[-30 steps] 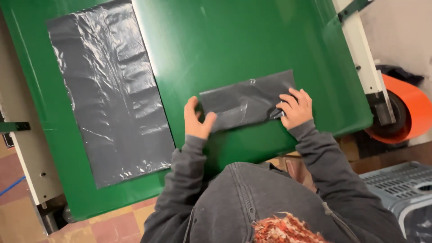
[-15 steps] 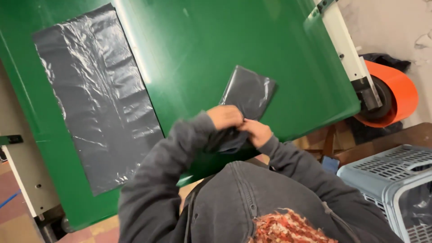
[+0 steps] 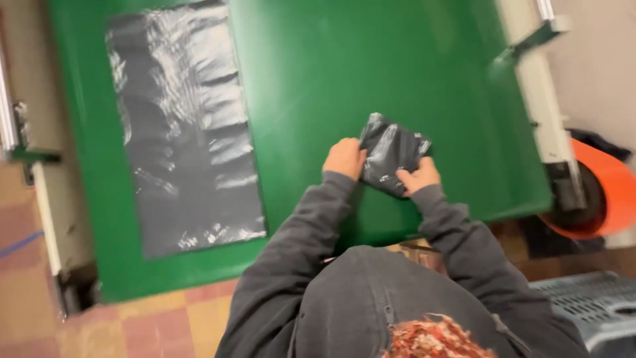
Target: Folding plastic bags from a conveyor belt and placing them into a basket.
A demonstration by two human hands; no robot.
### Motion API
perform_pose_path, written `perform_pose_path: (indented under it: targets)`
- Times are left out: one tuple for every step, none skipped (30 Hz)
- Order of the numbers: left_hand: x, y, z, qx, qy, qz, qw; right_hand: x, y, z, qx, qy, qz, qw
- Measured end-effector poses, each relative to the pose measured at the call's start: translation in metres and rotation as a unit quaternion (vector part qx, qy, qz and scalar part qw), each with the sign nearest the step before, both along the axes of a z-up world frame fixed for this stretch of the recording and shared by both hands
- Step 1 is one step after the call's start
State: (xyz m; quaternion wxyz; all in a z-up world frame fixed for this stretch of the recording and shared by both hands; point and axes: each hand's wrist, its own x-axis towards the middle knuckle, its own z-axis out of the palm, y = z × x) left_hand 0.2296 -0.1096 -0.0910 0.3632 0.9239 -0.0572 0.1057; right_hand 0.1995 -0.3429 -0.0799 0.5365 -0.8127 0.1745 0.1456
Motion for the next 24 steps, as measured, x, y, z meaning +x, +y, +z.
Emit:
perform_pose_path:
  targets:
    - [-0.005, 0.007, 0.012, 0.003, 0.006, 0.017, 1.000, -0.003, 0.007, 0.006, 0.003, 0.006, 0.017, 1.000]
    - [-0.012, 0.013, 0.023, 0.010, 0.010, 0.041, 0.999, -0.010, 0.012, 0.012, -0.159, -0.072, 0.045, 0.984]
    - [-0.020, 0.018, 0.035, 0.017, 0.015, 0.065, 0.998, -0.017, 0.018, 0.019, -0.313, -0.152, 0.072, 0.935]
    - [-0.033, 0.034, 0.050, 0.016, 0.015, 0.075, 0.997, -0.026, 0.031, 0.038, -0.312, -0.155, 0.081, 0.934]
    - [-0.047, 0.050, 0.065, 0.025, -0.007, 0.051, 0.998, -0.035, 0.044, 0.058, -0.357, -0.209, 0.083, 0.907]
    - [-0.053, 0.064, 0.080, 0.033, -0.036, 0.028, 0.998, -0.037, 0.056, 0.079, -0.399, -0.270, 0.083, 0.872]
    - [-0.076, 0.094, 0.086, 0.031, -0.043, 0.038, 0.998, -0.045, 0.075, 0.081, -0.399, -0.280, 0.088, 0.869]
    - [-0.103, 0.127, 0.092, 0.049, -0.060, 0.019, 0.997, -0.060, 0.097, 0.082, -0.285, -0.317, 0.096, 0.899]
    - [-0.131, 0.158, 0.098, 0.067, -0.077, 0.000, 0.995, -0.075, 0.118, 0.083, -0.166, -0.349, 0.103, 0.916]
    - [-0.158, 0.183, 0.105, 0.065, -0.073, -0.002, 0.995, -0.094, 0.150, 0.081, -0.168, -0.345, 0.102, 0.918]
    - [-0.184, 0.208, 0.114, 0.113, -0.037, 0.014, 0.993, -0.113, 0.182, 0.081, 0.006, -0.288, 0.169, 0.942]
    - [-0.201, 0.233, 0.122, 0.161, -0.011, 0.033, 0.986, -0.121, 0.215, 0.080, 0.179, -0.230, 0.232, 0.928]
    - [-0.214, 0.248, 0.109, 0.161, -0.016, 0.034, 0.986, -0.127, 0.232, 0.059, 0.178, -0.235, 0.233, 0.927]
    - [-0.222, 0.265, 0.098, 0.163, 0.012, 0.031, 0.986, -0.125, 0.252, 0.039, 0.272, -0.179, 0.238, 0.915]
    - [-0.229, 0.282, 0.086, 0.165, 0.041, 0.028, 0.985, -0.121, 0.271, 0.018, 0.362, -0.119, 0.242, 0.892]
    - [-0.232, 0.287, 0.078, 0.165, 0.036, 0.031, 0.985, -0.120, 0.287, 0.020, 0.362, -0.122, 0.245, 0.891]
    - [-0.234, 0.291, 0.069, 0.158, 0.004, 0.024, 0.987, -0.118, 0.302, 0.021, 0.384, -0.123, 0.249, 0.880]
    - [-0.240, 0.292, 0.059, 0.150, -0.026, 0.013, 0.988, -0.121, 0.313, 0.021, 0.406, -0.122, 0.249, 0.871]
    - [-0.238, 0.291, 0.047, 0.148, -0.027, 0.013, 0.988, -0.124, 0.319, 0.044, 0.404, -0.122, 0.249, 0.872]
    - [-0.234, 0.290, 0.034, 0.164, -0.043, 0.048, 0.984, -0.127, 0.325, 0.067, 0.324, -0.193, 0.302, 0.875]
    - [-0.229, 0.288, 0.022, 0.180, -0.059, 0.083, 0.978, -0.129, 0.329, 0.091, 0.240, -0.261, 0.350, 0.867]
    - [-0.222, 0.290, 0.015, 0.179, -0.068, 0.082, 0.978, -0.126, 0.337, 0.098, 0.236, -0.270, 0.350, 0.866]
    - [-0.213, 0.292, 0.009, 0.163, -0.044, 0.094, 0.981, -0.122, 0.344, 0.106, 0.086, -0.354, 0.402, 0.840]
    - [-0.210, 0.291, 0.002, 0.146, -0.013, 0.105, 0.984, -0.123, 0.349, 0.114, -0.066, -0.420, 0.441, 0.790]
